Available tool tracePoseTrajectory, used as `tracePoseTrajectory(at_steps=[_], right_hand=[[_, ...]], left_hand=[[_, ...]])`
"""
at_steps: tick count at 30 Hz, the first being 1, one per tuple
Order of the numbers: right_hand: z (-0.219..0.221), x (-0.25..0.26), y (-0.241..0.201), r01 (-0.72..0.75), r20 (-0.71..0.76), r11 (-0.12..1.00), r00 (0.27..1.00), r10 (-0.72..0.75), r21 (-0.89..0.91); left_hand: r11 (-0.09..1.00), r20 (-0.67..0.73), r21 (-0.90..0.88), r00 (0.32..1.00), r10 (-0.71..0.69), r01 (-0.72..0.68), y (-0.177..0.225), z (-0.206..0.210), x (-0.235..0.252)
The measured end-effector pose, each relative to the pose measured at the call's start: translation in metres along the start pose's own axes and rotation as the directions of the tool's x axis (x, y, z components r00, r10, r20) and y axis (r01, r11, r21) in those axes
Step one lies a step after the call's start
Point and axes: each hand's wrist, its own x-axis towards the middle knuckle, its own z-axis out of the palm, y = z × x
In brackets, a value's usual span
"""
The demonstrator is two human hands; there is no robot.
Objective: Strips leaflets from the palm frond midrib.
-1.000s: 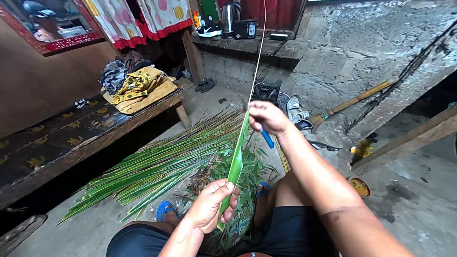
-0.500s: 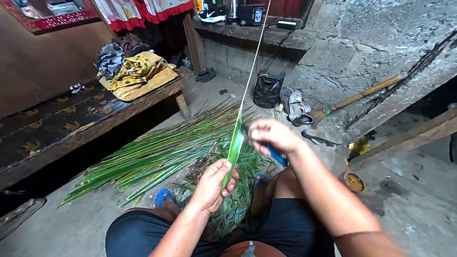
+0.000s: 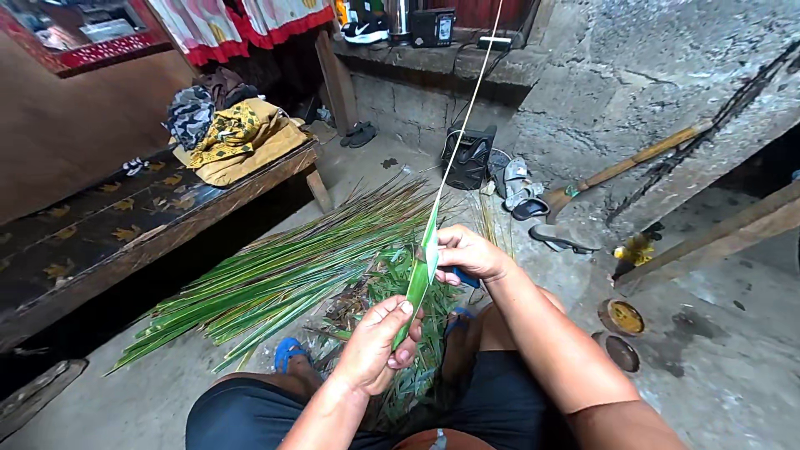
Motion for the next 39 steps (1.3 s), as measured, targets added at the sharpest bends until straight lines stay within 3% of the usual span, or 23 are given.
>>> tracePoseTrajectory(at_steps=[7, 9, 14, 17, 20, 23, 26, 29, 34, 39], right_hand=[[-0.018, 0.020, -0.027, -0.030, -0.077, 0.991, 0.997, 0.020, -0.129], [-0.021, 0.026, -0.042, -0.012, -0.170, 0.983, 0.985, -0.019, -0.182], [-0.040, 0.046, -0.077, -0.023, -0.466, 0.992, 0.884, -0.039, -0.126], [-0.044, 0.058, -0.093, -0.008, -0.558, 0.999, 0.830, -0.015, -0.039], [-0.040, 0.057, -0.099, -0.057, -0.601, 0.997, 0.799, 0.013, -0.054], [-0.011, 0.033, -0.083, -0.141, -0.467, 0.973, 0.883, 0.042, -0.180], [0.022, 0.001, -0.047, -0.159, -0.175, 0.980, 0.975, 0.137, -0.117], [0.035, -0.015, -0.018, -0.096, 0.059, 0.995, 0.994, 0.095, 0.010], [0.024, -0.014, -0.007, 0.004, 0.124, 1.000, 0.992, -0.006, 0.019], [0.006, -0.003, -0.008, 0.006, 0.018, 1.000, 1.000, -0.006, 0.018]], left_hand=[[0.999, -0.023, 0.006, 0.999, 0.034, -0.034, 0.000, -0.005, -0.007], [0.999, -0.035, 0.000, 0.999, 0.038, -0.038, 0.000, -0.005, -0.009], [0.999, -0.065, 0.040, 0.998, 0.023, -0.021, -0.004, -0.008, -0.010], [0.999, 0.013, 0.037, 1.000, 0.012, -0.012, -0.006, -0.014, -0.007], [0.997, -0.006, 0.062, 0.999, 0.040, -0.040, -0.001, -0.004, -0.005], [0.997, -0.049, 0.028, 0.997, 0.067, -0.065, 0.013, 0.004, 0.003], [0.997, -0.036, 0.008, 0.997, 0.075, -0.075, 0.022, 0.009, 0.011], [0.997, 0.039, 0.039, 0.997, 0.063, -0.065, 0.023, 0.014, 0.015], [1.000, 0.102, -0.014, 0.995, 0.025, -0.024, 0.015, 0.017, 0.015], [1.000, 0.093, -0.015, 0.995, 0.029, -0.028, 0.007, 0.014, 0.009]])
